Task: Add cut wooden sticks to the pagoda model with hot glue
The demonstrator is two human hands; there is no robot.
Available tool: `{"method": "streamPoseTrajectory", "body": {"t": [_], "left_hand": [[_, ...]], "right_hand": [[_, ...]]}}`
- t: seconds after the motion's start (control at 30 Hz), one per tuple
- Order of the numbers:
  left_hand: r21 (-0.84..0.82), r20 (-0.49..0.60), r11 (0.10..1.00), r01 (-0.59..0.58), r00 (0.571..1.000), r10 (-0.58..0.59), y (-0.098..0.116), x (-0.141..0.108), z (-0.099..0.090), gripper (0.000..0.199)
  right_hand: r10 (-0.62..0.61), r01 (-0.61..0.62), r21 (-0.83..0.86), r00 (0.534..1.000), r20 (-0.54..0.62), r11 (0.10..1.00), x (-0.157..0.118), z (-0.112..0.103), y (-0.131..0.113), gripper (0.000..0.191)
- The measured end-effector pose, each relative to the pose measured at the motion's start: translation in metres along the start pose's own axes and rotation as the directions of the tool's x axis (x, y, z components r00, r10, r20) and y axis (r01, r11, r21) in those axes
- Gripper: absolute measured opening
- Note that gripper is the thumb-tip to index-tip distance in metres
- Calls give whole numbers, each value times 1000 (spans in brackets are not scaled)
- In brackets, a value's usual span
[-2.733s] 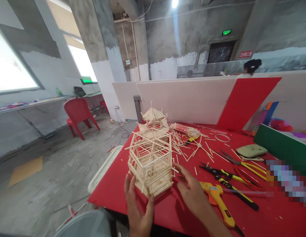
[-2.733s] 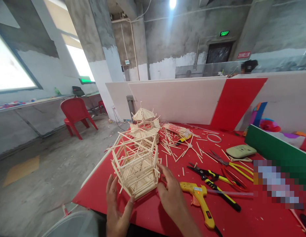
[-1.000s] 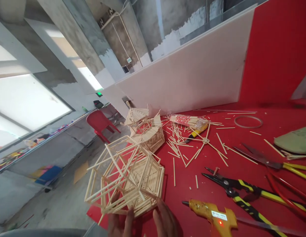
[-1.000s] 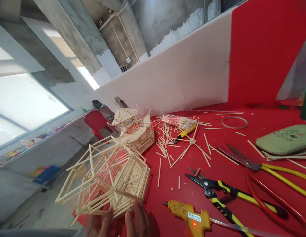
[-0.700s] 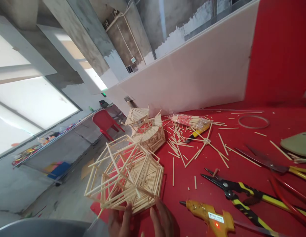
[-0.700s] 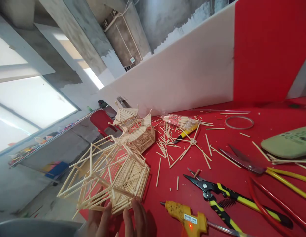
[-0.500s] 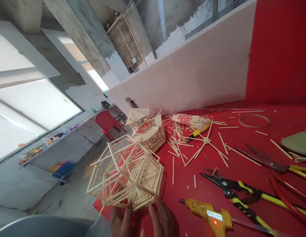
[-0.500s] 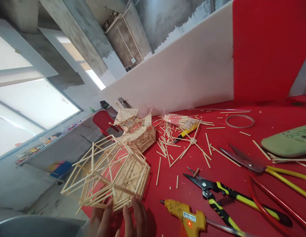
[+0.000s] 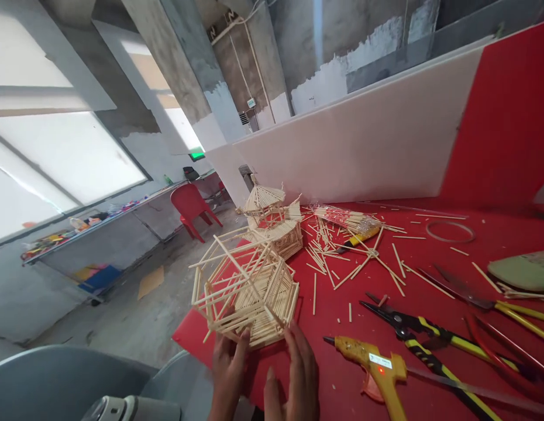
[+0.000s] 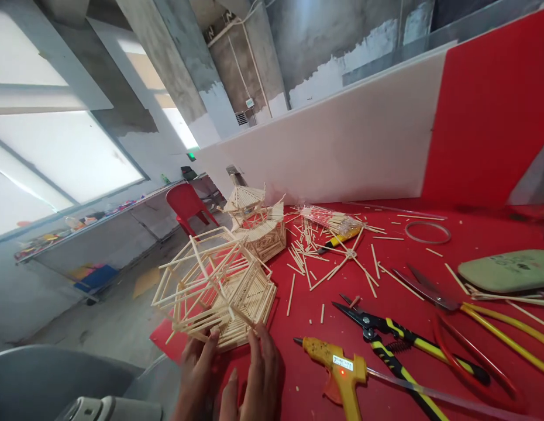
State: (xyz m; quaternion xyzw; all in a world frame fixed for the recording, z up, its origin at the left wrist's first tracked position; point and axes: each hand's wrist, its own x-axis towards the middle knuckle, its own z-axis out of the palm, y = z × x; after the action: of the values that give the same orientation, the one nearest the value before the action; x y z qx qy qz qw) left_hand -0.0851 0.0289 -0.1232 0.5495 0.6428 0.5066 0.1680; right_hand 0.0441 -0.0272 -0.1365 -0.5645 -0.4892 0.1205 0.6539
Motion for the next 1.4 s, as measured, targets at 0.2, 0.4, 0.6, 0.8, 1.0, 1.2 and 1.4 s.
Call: {"method": "streamPoseTrajectory", "body": {"t": [0.2, 0.4, 0.6, 0.8, 1.0, 1.2, 1.4], "left_hand": [[-102, 117, 995, -12, 993, 24, 14, -3, -3, 46], [-162, 145, 982, -101, 981, 125, 2, -3, -11, 41], [-201, 185, 979, -38, 980, 77, -5, 2, -45, 47], [-83, -90, 996, 25, 995, -33, 13, -1, -85, 41], [-222, 107, 961, -164, 976, 192, 65, -32, -71, 18], [-377, 542, 916, -135, 770, 336, 119, -45, -27, 17], [-376, 618, 924, -71, 724, 307, 123, -53, 3, 19]], "right_hand": [[33, -32, -13, 998, 45, 999, -3, -3, 6, 59], [-41, 48, -99, 997, 72, 994, -4, -14, 6, 62], [-49, 77, -133, 979, 199, 988, 47, -68, -39, 40], [128, 129, -473, 871, 474, 871, 149, -130, -31, 31], [322, 211, -690, 765, 558, 693, 225, -126, 14, 22], [402, 320, -679, 614, 680, 660, 234, -83, 36, 25], [441, 347, -676, 552, 708, 650, 228, -53, 38, 31]]}}
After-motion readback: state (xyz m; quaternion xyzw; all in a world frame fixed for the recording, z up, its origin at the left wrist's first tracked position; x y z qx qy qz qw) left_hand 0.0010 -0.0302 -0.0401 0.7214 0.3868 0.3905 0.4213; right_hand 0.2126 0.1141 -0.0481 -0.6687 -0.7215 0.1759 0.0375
